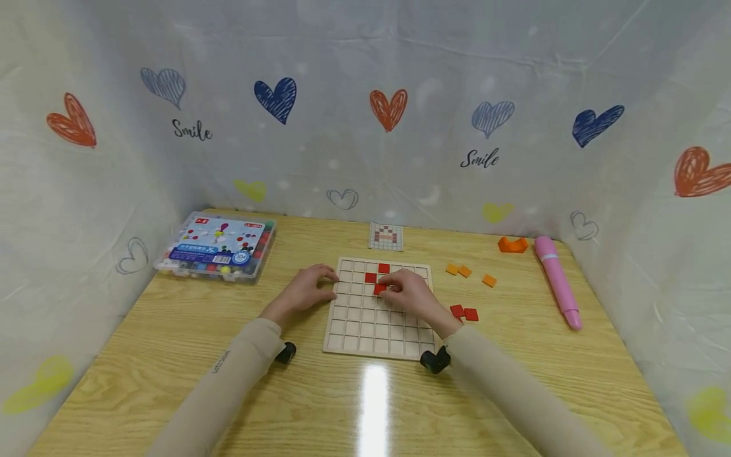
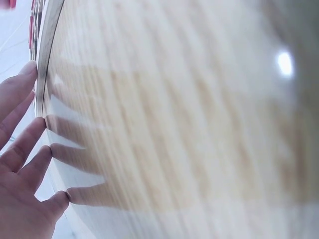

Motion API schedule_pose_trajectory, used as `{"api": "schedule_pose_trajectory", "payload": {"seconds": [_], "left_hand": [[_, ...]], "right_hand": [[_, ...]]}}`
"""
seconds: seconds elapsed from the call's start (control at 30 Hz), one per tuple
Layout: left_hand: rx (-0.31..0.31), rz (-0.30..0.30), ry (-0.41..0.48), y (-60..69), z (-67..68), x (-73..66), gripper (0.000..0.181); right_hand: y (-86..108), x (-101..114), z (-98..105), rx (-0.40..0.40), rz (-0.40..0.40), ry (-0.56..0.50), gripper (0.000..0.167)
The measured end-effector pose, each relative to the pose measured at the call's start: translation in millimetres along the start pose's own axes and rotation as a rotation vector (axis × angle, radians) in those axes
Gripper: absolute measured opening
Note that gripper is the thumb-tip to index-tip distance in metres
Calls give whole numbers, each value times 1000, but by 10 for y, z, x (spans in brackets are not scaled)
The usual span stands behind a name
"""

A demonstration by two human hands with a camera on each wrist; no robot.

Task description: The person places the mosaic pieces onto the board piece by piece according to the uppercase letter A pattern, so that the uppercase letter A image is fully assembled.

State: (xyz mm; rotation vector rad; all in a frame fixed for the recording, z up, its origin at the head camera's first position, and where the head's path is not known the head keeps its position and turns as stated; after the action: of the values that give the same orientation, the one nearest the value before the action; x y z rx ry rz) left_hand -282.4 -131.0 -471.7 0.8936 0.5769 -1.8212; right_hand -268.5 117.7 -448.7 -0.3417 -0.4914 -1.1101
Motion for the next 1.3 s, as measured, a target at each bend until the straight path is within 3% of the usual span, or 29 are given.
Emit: {"api": "schedule_pose_trajectory", "payload": {"seconds": [0.2, 0.4, 1.3], "left_hand": [[6, 5, -5, -12, -2, 15, 31], [11, 22, 13, -11, 3, -10, 33], [2, -12, 1, -1, 6, -23, 31]], "right_hand": [[-224, 152, -160, 51, 44, -12, 28], [-363, 200, -258, 60, 87, 73, 27], [-431, 242, -333, 63, 113, 124, 24]]}}
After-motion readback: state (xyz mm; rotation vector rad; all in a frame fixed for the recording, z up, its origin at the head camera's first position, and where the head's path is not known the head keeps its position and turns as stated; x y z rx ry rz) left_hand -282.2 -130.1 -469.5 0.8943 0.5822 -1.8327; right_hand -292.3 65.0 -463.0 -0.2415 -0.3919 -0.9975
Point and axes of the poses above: each hand's wrist, its own y-axis away from the middle knuckle, its own z-axis out of the back of the hand, x = y × z, the point moved 3 cm from there along -y, towards the middle knuckle, and after that the axes turned 10 degrees about y, right-handed, at the moved point
